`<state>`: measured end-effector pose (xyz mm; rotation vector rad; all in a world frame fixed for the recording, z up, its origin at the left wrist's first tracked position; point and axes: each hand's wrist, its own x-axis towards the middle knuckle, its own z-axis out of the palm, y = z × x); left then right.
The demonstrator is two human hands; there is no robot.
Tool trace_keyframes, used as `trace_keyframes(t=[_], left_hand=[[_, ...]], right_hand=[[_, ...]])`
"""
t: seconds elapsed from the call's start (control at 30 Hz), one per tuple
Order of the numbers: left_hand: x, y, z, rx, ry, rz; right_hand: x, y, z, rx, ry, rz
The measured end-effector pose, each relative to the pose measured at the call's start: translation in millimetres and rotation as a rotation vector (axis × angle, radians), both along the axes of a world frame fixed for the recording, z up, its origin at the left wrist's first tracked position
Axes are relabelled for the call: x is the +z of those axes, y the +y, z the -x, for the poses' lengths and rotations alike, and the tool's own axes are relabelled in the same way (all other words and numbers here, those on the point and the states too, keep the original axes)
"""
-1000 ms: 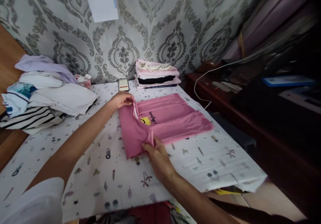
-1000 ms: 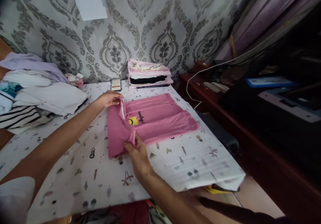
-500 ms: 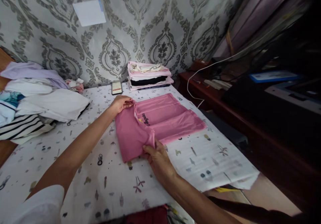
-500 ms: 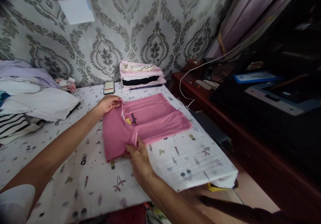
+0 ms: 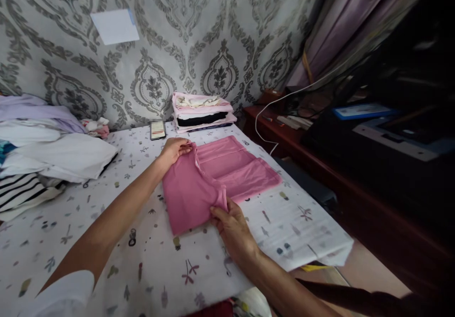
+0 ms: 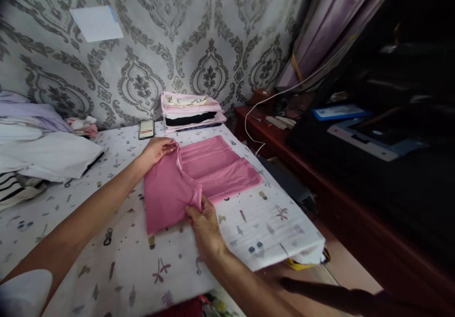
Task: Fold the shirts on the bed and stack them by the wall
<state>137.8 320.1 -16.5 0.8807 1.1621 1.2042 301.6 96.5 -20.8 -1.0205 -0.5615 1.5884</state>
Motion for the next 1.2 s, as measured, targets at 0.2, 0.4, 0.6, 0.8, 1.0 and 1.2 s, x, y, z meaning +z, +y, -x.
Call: trace_keyframes(t=[0.2,0.4,0.6,0.8,1.0,1.2], left_hand=[[-11.6,-6,-10,-0.011,-0.011,-0.016],[-8.6,2,-12,0.0,-0.02,-0.069],[-13.1,9,-26,-0.052,0.052,-0.12],[-16.8,-5,-20,-0.122,0.241,-0.229],[-12.7,-41,-19,-0.404,0.677,-0.549],[-28.1,-34,-22,-0.709,1.338,-0.646]], right_hand=[[-4.3,3,-9,-0.02,0.007,0.05],[0.9,1,-13,-0.03,-0.034,-0.011],[-0.9,7,-20,-0.059,-0.014,0.0],[-8.0,1,-49,0.023,-0.279,0.03],[14.8,11,-52,0.02,-1.199,-0.552],[-13.6,40,-16,0.427,-1.759,-0.734]])
